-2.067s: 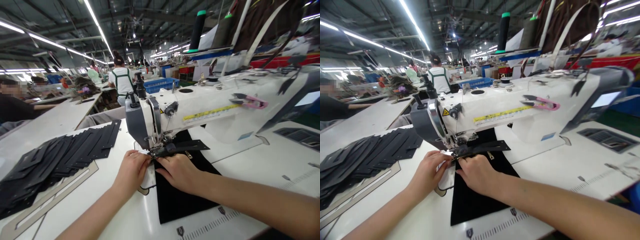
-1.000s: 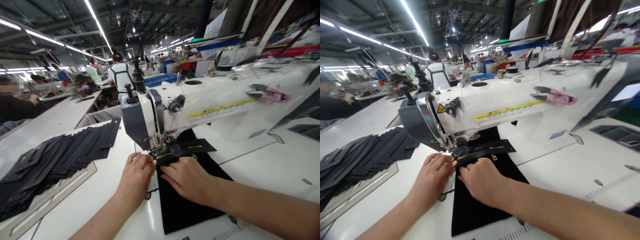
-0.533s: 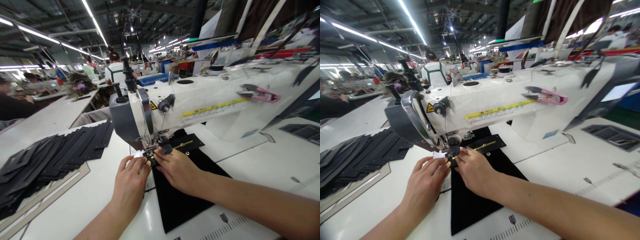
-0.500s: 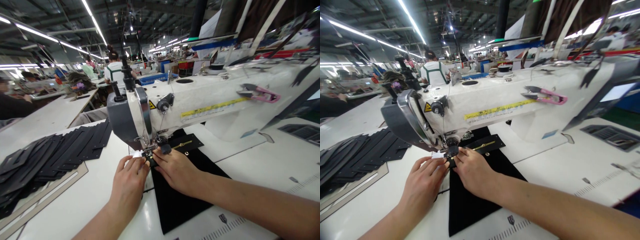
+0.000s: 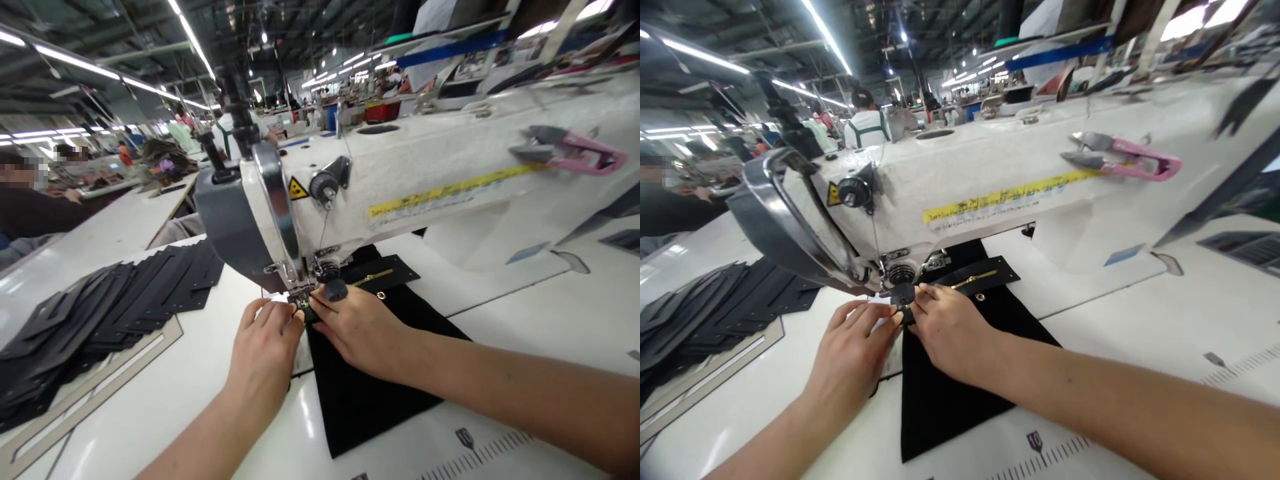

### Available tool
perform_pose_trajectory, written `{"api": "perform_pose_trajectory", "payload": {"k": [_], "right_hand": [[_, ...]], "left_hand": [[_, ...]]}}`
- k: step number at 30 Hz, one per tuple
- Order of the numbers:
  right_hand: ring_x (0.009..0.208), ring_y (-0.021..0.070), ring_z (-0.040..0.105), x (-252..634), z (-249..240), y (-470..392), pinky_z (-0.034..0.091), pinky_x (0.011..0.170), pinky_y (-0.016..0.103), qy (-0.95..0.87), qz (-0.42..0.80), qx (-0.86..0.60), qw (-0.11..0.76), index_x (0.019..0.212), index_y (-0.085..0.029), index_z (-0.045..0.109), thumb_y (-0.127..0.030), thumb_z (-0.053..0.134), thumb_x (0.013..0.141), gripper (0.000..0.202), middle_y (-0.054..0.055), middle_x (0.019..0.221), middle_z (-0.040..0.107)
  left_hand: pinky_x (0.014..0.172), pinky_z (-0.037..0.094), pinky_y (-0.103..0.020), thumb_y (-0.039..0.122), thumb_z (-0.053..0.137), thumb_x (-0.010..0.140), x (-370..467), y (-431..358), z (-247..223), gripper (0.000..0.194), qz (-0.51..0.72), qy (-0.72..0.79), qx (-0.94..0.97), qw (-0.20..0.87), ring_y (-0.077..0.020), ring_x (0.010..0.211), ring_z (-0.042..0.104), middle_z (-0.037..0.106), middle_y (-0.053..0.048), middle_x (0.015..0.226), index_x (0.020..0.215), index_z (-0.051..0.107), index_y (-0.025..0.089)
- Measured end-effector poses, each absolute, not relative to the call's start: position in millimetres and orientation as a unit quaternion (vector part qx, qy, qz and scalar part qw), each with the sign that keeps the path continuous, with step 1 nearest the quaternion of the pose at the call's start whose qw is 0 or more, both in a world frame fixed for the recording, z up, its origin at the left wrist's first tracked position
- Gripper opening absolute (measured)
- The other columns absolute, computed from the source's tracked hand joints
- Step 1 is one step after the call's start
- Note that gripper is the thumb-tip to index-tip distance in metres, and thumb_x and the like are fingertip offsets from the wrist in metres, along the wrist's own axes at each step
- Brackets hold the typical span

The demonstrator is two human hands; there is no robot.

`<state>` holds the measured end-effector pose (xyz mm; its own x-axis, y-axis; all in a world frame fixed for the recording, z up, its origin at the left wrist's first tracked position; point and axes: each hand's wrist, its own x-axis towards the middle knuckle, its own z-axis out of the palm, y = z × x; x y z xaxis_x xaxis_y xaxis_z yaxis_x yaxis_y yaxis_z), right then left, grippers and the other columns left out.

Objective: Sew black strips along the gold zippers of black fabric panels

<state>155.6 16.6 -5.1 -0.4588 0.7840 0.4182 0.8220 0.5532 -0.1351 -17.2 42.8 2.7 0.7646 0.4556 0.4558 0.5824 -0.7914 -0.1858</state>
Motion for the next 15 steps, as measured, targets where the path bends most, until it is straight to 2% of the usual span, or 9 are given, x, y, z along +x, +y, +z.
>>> {"api": "perform_pose_trajectory", "payload": {"k": [9,15], "right_hand": [[0.092,0.0232,0.056,153.7,-3.9,20.5,0.046,0.081,0.034,-0.844,-0.034,-0.483,0.228,0.09,-0.009,0.058,-0.014,0.049,0.081,0.014,0.014,0.095,0.061],[0.089,0.0233,0.056,153.6,-3.9,21.4,0.046,0.081,0.035,-0.844,-0.045,-0.476,0.241,0.092,-0.008,0.058,-0.014,0.05,0.08,0.016,0.013,0.094,0.061]], "left_hand": [[0.079,0.041,-0.04,0.01,0.047,0.083,-17.5,50.5,-0.3,0.014,-0.236,-0.278,-0.922,0.131,-0.0217,0.081,0.056,0.062,-0.007,0.087,0.083,0.061,0.014],[0.076,0.041,-0.037,0.011,0.048,0.084,-18.1,54.0,-2.0,0.013,-0.252,-0.285,-0.917,0.116,-0.0202,0.078,0.056,0.062,-0.006,0.085,0.08,0.059,0.015]]}}
